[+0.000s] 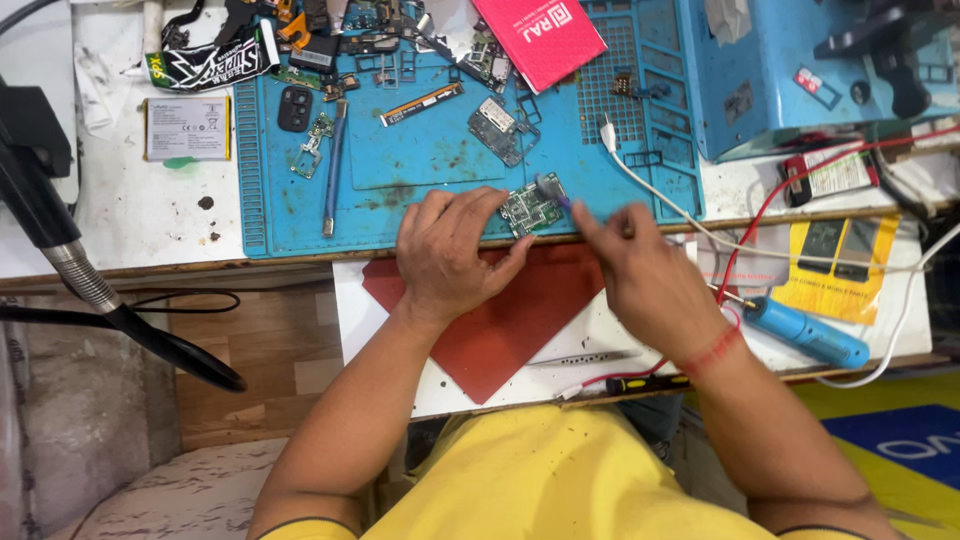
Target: The person uses a purple probe to touch various points on a small green circuit board held in their left hand. The person repeatedly probes the board while a second person briefly places a smartphone on the table nearby. The person continues to probe the board throughout the clip.
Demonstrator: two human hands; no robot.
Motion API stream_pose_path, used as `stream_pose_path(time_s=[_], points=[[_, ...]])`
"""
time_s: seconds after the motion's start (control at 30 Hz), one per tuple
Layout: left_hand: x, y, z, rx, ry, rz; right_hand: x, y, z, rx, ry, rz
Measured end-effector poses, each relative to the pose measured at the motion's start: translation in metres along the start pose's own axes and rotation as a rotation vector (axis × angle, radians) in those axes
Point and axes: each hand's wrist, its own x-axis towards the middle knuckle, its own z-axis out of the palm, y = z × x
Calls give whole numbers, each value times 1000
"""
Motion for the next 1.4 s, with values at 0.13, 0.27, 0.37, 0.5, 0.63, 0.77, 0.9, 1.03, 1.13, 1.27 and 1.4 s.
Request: stream_pose_path(time_s=[0.13, 0.27, 0.37, 0.5, 0.63, 0.77, 0.9, 1.03, 1.13, 1.27, 1.4], points=[[2, 0, -1, -1, 28, 6, -14, 5, 7, 70, 151, -213], [-1, 6, 2, 17, 23, -7, -4, 2, 18, 154, 152, -295], [7, 4, -1, 36, 42, -11, 6, 6, 5, 99, 105, -214], [5, 3, 0, 41, 38, -15, 3, 8, 10, 120, 154, -290], [2, 6, 1, 27, 43, -13, -1, 9, 13, 73, 158, -223], [5, 4, 0, 37, 53, 6, 3, 4, 7, 32, 98, -220], [3, 1, 0, 18, 32, -11, 12, 6, 1, 22, 246, -162], [4, 4, -2, 27, 26, -5, 0, -5, 3, 32, 123, -232], [0, 4, 2, 9, 13, -18, 3, 2, -2, -10, 142, -151], [4, -1, -2, 14, 17, -7, 6, -2, 0, 38, 128, -129], [5, 2, -1, 12, 40, -2, -6, -2, 3, 120, 43, -222]])
